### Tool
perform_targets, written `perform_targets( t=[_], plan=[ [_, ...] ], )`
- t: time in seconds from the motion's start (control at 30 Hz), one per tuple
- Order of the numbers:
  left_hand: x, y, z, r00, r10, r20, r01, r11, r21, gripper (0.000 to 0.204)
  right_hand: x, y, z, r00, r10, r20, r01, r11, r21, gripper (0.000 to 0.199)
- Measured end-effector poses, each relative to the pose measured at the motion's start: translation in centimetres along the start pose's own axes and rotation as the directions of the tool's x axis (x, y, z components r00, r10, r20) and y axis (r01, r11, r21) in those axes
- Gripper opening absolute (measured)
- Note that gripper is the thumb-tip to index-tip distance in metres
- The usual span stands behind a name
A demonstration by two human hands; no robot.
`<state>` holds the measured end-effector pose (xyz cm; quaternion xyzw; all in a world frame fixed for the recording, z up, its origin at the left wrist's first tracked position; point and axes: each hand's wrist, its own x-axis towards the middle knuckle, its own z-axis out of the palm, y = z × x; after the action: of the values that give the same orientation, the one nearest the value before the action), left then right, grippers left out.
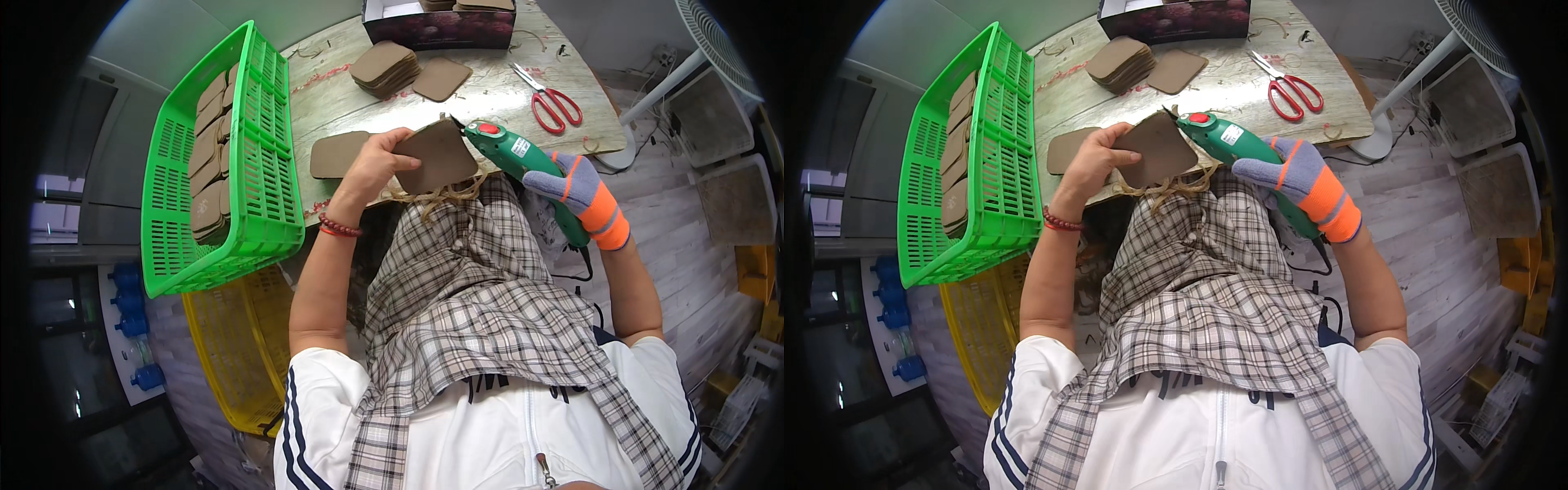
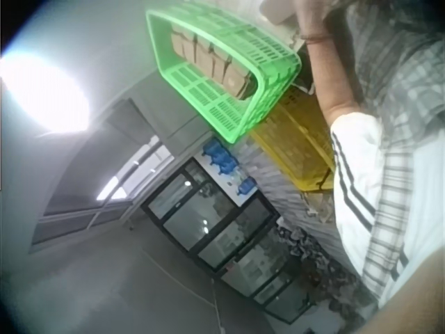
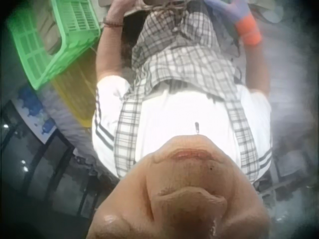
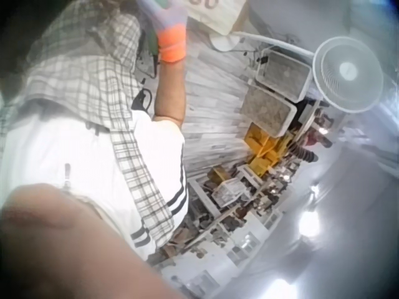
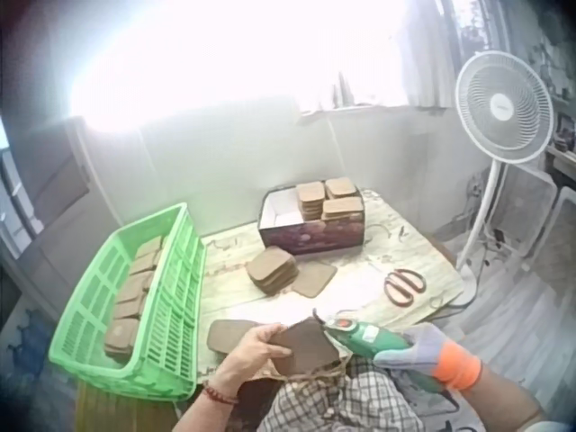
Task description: The person uses a rotary tool to trim the edges of stacked cardboard pieces. They hold each piece with the left hand and guide the tool along the perimeter with the right hand, then place the finished pieces into a green basket.
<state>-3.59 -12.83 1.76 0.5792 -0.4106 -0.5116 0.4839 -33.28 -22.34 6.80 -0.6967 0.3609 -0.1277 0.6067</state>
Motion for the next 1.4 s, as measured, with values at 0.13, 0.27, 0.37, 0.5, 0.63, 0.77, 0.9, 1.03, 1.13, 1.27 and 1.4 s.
perform_targets(
  t=[0.13, 0.27, 0.37, 0.5, 0.63, 0.77, 0.9, 1.03, 1.13, 1.27, 1.4],
  plan=[
    [-0.8, 2.2, -0.8, 0.985, 0.062, -0.162, -0.028, 0.979, 0.203, 0.026, 0.2, 0.2, 0.0, 0.999, 0.024, 0.024, -0.025, 0.999, 0.032, 0.034],
    [-0.8, 1.5, -2.2, 0.985, 0.098, -0.142, -0.090, 0.994, 0.057, 0.025, 0.8, 1.2, 0.3, 1.000, -0.021, 0.018, 0.020, 0.998, 0.056, 0.035],
    [-0.7, 0.6, -2.9, 0.983, 0.127, -0.135, -0.125, 0.992, 0.023, 0.024, 0.9, 1.4, 0.5, 0.999, -0.005, 0.042, 0.003, 0.999, 0.043, 0.037],
    [-1.0, 1.1, -2.5, 0.989, 0.103, -0.105, -0.111, 0.991, -0.072, 0.026, 0.7, 1.5, 0.3, 0.995, 0.030, 0.091, -0.025, 0.998, -0.053, 0.032],
    [-0.9, 1.3, -1.5, 0.977, 0.146, -0.156, -0.157, 0.985, -0.065, 0.035, 0.3, 0.9, 0.7, 0.990, 0.078, 0.121, -0.078, 0.997, 0.000, 0.029],
    [-0.8, 1.7, -0.6, 0.987, 0.125, -0.106, -0.127, 0.992, -0.015, 0.042, 0.2, 0.8, 1.2, 0.991, 0.071, 0.115, -0.073, 0.997, 0.020, 0.028],
    [-0.8, 2.0, -0.2, 0.998, 0.053, 0.015, -0.054, 0.998, 0.043, 0.050, 0.7, 0.6, 1.6, 0.993, 0.046, 0.113, -0.045, 0.999, -0.005, 0.028],
    [-1.1, 2.6, 0.1, 0.993, -0.006, 0.114, -0.014, 0.985, 0.174, 0.067, 1.7, -0.5, 2.4, 0.987, 0.044, 0.154, -0.056, 0.995, 0.080, 0.042],
    [-1.8, 2.9, 0.6, 0.995, -0.068, 0.071, 0.055, 0.984, 0.172, 0.079, 2.9, -0.4, 3.6, 0.987, -0.038, 0.158, 0.026, 0.996, 0.080, 0.042],
    [-2.9, 1.5, -4.2, 0.983, -0.021, -0.182, 0.028, 0.999, 0.035, 0.085, 3.8, -0.1, 4.2, 0.990, -0.010, 0.144, -0.009, 0.991, 0.130, 0.041],
    [-2.9, -0.4, -9.6, 0.832, 0.067, -0.551, -0.128, 0.989, -0.073, 0.064, 3.7, 0.5, 3.1, 0.992, 0.058, 0.116, -0.075, 0.986, 0.149, 0.037]
  ],
)
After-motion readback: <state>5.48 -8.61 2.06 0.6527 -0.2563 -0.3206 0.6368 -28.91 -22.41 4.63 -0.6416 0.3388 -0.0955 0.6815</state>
